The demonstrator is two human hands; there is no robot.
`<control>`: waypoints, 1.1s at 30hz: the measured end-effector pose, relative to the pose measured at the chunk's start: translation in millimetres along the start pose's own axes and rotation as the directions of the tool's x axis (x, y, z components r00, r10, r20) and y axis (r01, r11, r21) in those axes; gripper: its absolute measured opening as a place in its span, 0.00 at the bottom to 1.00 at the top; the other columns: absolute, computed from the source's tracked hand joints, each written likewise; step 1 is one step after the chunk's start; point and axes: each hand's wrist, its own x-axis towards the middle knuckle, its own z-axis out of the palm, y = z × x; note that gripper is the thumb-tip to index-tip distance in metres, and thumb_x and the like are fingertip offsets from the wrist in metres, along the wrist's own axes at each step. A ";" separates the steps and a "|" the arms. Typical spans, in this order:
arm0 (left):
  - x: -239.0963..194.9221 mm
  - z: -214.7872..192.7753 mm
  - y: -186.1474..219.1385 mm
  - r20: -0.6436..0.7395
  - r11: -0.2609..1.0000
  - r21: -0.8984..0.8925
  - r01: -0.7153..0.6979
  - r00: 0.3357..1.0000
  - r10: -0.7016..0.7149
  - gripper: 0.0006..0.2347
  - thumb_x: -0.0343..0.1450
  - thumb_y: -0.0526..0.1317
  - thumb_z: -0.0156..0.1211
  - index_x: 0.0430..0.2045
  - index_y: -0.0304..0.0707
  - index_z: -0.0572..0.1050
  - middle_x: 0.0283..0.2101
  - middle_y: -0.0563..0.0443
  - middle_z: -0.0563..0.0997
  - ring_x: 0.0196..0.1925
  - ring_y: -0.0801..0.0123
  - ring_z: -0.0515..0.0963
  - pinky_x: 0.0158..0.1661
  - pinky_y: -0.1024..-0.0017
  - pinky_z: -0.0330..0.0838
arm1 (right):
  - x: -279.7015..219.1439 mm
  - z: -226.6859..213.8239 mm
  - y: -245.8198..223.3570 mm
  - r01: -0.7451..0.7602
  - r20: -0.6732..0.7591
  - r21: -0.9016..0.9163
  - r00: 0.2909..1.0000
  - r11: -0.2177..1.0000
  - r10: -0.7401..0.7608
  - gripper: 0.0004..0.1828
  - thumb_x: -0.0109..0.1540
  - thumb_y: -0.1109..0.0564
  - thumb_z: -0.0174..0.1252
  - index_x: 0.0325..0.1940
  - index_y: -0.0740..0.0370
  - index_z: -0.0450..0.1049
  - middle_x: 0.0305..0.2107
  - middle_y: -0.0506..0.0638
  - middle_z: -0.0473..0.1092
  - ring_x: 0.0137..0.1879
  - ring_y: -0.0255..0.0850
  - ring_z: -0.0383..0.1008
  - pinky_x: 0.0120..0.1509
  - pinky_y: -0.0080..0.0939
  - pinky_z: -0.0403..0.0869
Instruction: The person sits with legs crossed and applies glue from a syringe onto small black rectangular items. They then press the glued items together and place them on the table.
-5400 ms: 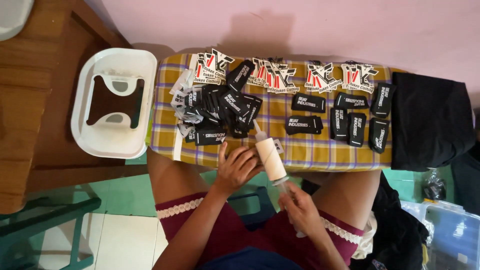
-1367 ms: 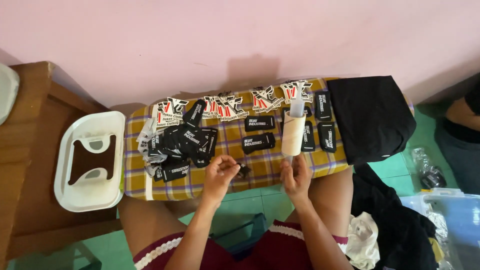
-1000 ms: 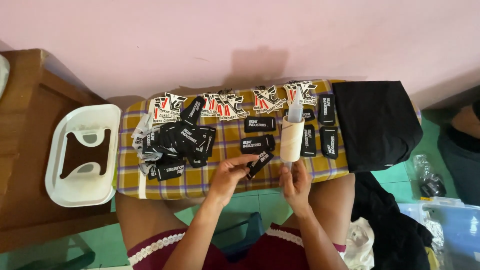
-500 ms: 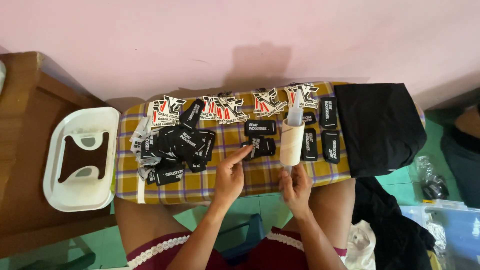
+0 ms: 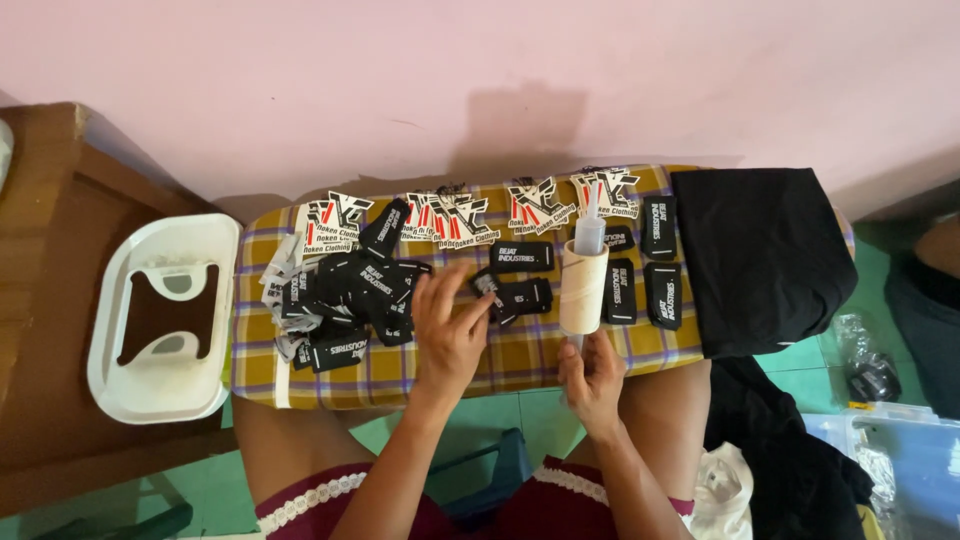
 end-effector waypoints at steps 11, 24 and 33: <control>2.1 34.9 -1.2 0.056 1.000 0.031 0.003 0.998 -0.005 0.14 0.54 0.33 0.74 0.16 0.46 0.69 0.35 0.60 0.80 0.45 0.62 0.80 0.64 0.41 0.59 | -3.7 -1.7 7.5 -0.027 -0.001 0.012 1.000 1.000 0.027 0.08 0.67 0.59 0.53 0.37 0.65 0.75 0.07 0.45 0.68 0.12 0.35 0.70 0.21 0.31 0.69; 16.1 15.9 10.9 0.541 0.978 0.079 0.195 0.815 -0.207 0.18 0.53 0.46 0.80 0.24 0.47 0.73 0.41 0.55 0.84 0.54 0.55 0.78 0.65 0.28 0.43 | -8.2 -5.0 16.4 -0.058 0.017 -0.006 0.998 0.998 0.058 0.06 0.64 0.59 0.56 0.41 0.64 0.76 0.06 0.44 0.68 0.12 0.37 0.71 0.21 0.33 0.69; 14.2 18.9 -6.1 0.642 0.981 -0.010 0.194 0.753 -0.142 0.18 0.55 0.49 0.77 0.28 0.48 0.73 0.44 0.50 0.84 0.53 0.51 0.80 0.66 0.34 0.50 | -2.3 -4.2 7.3 -0.042 0.018 -0.032 0.999 0.999 0.042 0.07 0.65 0.57 0.55 0.37 0.62 0.75 0.06 0.44 0.68 0.11 0.37 0.69 0.21 0.32 0.68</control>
